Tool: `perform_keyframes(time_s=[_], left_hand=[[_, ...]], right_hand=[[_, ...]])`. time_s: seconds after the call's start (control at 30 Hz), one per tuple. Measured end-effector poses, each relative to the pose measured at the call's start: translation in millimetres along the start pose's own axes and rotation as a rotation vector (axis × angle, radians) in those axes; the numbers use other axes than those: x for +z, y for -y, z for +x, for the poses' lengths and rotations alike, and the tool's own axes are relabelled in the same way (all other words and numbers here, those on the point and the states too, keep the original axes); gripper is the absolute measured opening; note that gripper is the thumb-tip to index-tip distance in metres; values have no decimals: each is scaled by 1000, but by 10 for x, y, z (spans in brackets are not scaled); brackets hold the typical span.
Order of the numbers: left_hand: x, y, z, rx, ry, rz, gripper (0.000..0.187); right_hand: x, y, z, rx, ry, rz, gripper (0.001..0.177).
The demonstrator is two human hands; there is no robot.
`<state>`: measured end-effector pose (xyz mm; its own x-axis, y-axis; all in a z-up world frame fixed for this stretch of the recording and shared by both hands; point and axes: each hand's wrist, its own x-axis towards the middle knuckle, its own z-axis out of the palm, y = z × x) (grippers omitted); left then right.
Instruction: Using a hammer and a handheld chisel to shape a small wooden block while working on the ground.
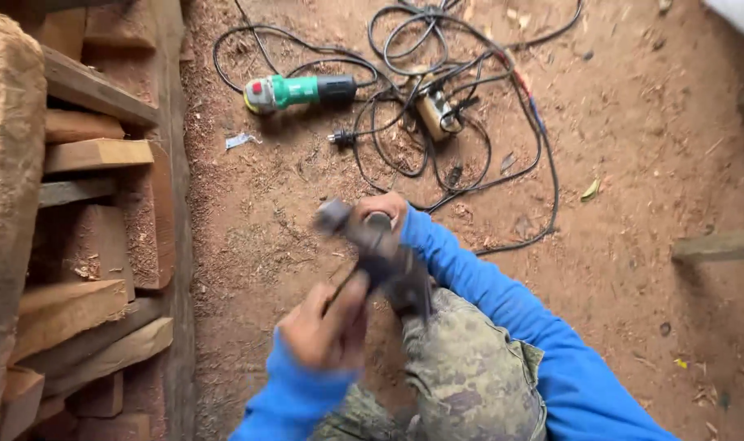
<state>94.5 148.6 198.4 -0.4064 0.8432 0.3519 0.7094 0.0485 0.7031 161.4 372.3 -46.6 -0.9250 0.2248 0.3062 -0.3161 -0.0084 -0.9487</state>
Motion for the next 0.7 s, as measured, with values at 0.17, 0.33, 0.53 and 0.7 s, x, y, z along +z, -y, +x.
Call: perform_keyframes(time_s=[0.17,0.33,0.53,0.7], left_hand=[[-42,83,87,-201,129,40,55],[-254,-127,-18,36,-60,-168,55],[95,354,-134,-203,95,32,55],[-166,-21,-151,-62,-88,-187,53]], right_hand=[[176,33,118,630,-199,1316,23],[407,272,-44,536,-149,-21,23],[129,137,276,824,-303,994,27],[368,447,148,259,-47,-89,18]])
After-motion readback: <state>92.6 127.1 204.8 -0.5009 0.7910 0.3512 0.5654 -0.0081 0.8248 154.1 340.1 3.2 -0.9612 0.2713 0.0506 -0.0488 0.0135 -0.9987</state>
